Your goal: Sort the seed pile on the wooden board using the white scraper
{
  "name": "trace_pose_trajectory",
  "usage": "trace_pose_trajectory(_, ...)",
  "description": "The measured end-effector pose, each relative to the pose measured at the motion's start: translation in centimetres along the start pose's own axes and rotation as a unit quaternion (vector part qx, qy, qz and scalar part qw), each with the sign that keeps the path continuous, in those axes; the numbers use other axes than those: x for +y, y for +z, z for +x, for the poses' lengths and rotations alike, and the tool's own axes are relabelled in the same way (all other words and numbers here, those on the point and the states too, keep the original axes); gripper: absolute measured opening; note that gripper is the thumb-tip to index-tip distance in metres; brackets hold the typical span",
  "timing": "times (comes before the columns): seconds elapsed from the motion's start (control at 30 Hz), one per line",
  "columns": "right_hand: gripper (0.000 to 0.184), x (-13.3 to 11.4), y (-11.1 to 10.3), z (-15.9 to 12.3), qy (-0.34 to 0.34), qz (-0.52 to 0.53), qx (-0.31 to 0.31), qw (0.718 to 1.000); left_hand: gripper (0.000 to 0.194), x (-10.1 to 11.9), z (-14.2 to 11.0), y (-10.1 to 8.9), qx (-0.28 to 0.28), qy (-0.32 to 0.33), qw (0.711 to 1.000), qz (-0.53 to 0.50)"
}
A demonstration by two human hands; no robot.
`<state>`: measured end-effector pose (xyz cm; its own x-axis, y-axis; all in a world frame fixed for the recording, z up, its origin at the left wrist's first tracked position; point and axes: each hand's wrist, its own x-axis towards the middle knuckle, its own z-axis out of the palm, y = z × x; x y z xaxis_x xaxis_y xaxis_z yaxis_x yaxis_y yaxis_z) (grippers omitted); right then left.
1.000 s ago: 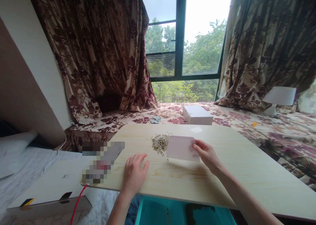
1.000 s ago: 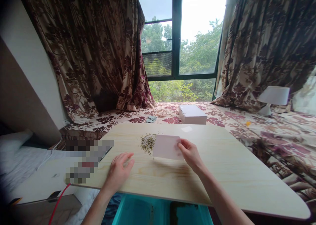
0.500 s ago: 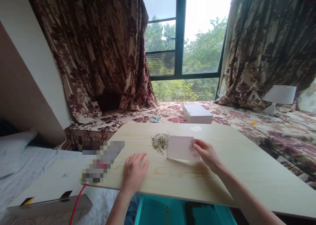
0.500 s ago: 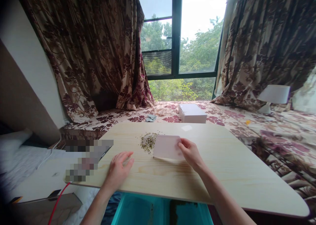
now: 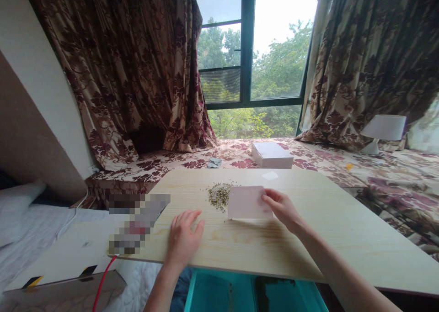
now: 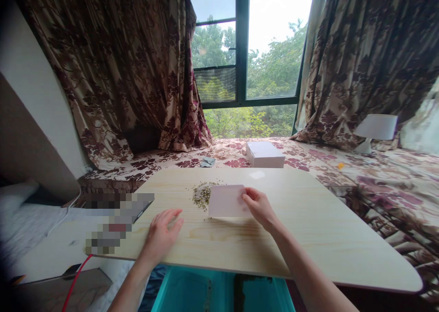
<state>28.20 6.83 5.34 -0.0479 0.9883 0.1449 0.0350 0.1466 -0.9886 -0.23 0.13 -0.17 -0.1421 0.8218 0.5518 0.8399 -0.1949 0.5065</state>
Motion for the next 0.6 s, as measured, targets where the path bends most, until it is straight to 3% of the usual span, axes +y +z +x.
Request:
trace_pose_trajectory(0.27,0.025,0.3,0.6,0.0,-0.001,0.005,-0.031,1.000,0.028,0.1,0.0,-0.1,-0.001,0.001,1.000,-0.019)
trace_pose_trajectory(0.6,0.024,0.1,3.8,0.6,-0.004,0.037,-0.049,0.998,0.033,0.2,0.3,-0.4,-0.008,-0.028,0.997,-0.074)
